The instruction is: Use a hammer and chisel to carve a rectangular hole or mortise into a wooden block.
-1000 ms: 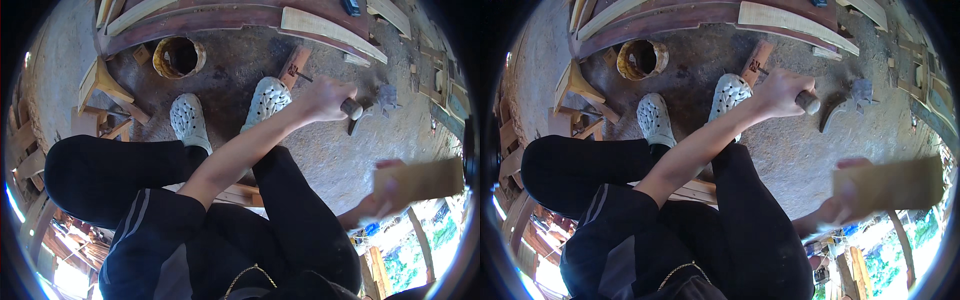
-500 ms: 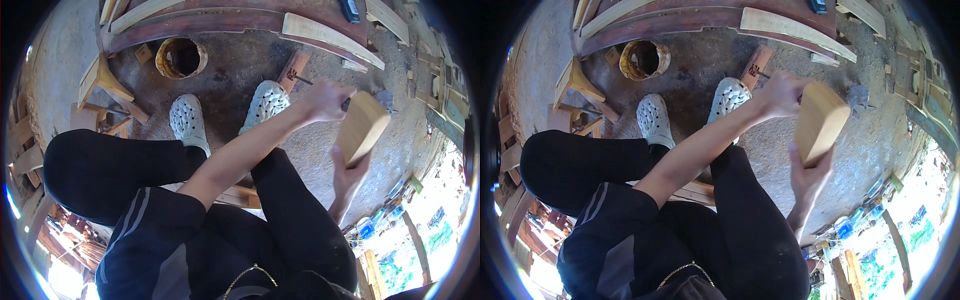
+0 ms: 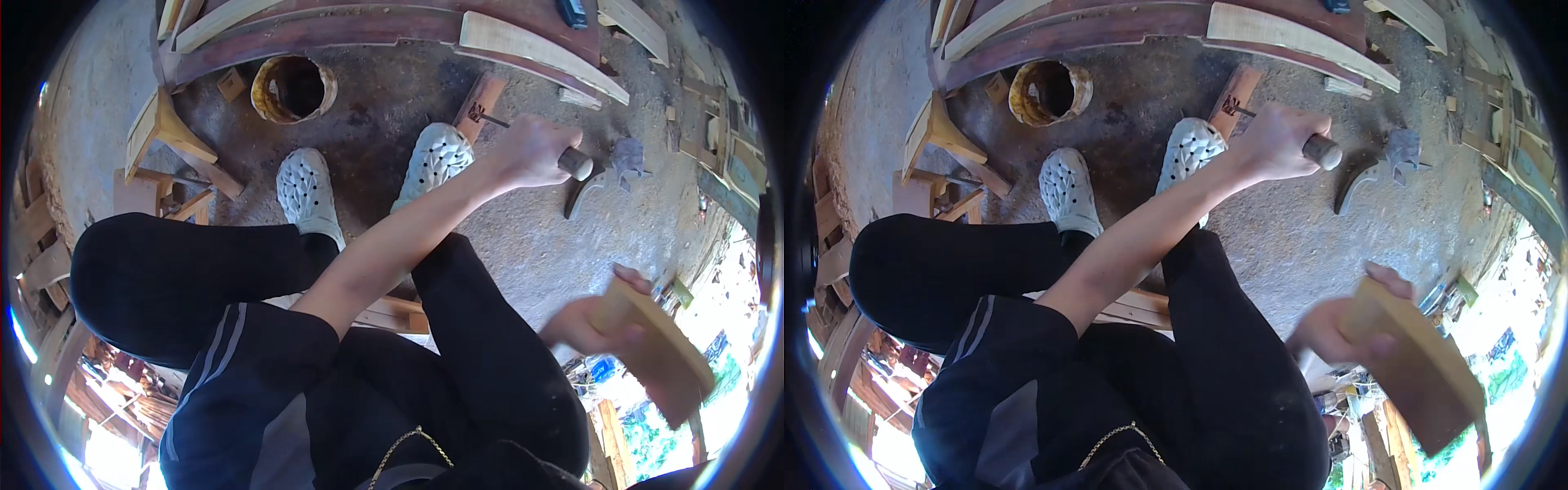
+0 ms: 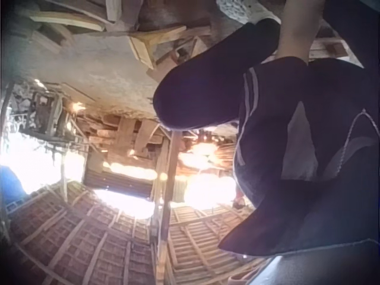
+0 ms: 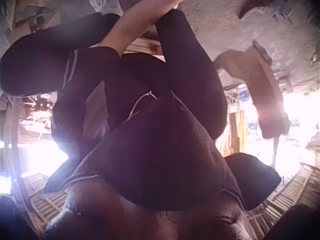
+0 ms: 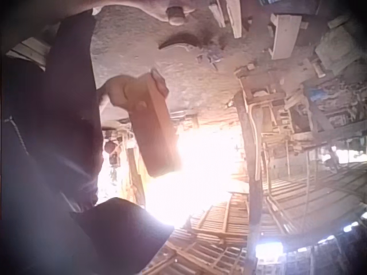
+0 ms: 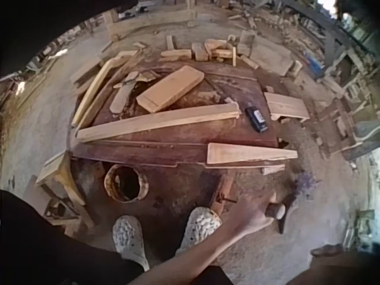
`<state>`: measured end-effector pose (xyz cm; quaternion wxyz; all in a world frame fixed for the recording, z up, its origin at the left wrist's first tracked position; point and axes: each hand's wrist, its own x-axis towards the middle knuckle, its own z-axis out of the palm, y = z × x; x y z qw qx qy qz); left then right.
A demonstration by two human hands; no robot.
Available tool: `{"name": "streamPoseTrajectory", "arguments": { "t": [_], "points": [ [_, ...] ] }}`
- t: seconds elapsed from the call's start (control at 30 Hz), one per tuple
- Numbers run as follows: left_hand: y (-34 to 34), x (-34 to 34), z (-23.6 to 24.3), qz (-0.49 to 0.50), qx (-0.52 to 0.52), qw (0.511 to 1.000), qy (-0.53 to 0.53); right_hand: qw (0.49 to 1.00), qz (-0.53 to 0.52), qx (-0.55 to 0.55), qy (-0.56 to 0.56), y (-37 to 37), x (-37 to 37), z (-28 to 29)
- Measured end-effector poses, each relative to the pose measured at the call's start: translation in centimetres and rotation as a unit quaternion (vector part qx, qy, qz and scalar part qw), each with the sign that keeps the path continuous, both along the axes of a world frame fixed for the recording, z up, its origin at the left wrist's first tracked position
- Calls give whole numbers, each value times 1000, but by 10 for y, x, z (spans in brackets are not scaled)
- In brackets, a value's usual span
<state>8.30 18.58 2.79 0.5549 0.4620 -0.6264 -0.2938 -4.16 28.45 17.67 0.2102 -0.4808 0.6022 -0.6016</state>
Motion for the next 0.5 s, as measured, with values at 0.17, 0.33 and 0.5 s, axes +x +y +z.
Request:
{"name": "streamPoseTrajectory", "arguments": {
  "t": [0.17,0.33,0.5],
  "points": [
    [-3,3,1,-21,21,1000,-10,907,130,316,244,-8,0,-8],
    [-13,8,6,29,25,999,31,985,40,138,91,-4,14,-5],
    [-14,-5,10,10,38,999,-3,960,-62,237,140,5,-26,-24]
  ]
}}
